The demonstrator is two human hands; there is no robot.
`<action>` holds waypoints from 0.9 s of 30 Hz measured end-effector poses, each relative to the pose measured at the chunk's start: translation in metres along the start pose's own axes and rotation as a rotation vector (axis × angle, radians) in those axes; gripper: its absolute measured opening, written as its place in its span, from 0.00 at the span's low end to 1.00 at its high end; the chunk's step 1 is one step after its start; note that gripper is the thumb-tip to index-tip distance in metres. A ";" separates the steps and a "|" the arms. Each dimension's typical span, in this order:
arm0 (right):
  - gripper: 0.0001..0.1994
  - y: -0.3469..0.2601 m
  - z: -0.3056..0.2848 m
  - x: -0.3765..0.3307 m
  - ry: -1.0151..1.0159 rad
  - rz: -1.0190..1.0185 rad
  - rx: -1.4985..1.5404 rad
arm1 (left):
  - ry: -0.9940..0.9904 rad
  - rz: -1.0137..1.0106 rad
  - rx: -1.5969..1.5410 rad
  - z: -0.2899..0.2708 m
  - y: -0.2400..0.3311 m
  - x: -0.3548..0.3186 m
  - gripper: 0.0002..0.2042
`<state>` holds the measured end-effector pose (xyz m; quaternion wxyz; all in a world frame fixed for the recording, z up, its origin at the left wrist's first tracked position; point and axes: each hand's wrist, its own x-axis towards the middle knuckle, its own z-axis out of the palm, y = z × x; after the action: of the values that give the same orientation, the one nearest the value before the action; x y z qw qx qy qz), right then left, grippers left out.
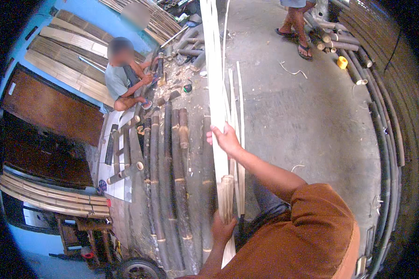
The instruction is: The person unties a bundle of bamboo strips, selects several strips, and aligns them on the floor. They bend and straighten the strips to check flexibility and then arrange them in a parallel stack.
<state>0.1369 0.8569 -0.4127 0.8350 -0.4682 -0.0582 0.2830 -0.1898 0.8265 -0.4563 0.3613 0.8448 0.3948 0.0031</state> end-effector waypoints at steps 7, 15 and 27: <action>0.38 -0.015 -0.061 0.065 0.088 -0.087 -0.164 | 0.042 0.281 -0.238 0.005 0.119 0.162 0.33; 0.38 0.127 -0.152 -0.136 -0.056 0.314 -0.060 | -0.082 0.217 -0.159 0.091 0.267 0.296 0.41; 0.16 0.060 -0.179 -0.091 0.247 0.268 -0.185 | -0.061 -0.058 -0.560 0.145 0.015 0.296 0.34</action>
<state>0.1008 0.6994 -0.5459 0.7442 -0.5774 0.0817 0.3257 0.0659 0.9301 -0.6366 0.5923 0.7002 0.3913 0.0763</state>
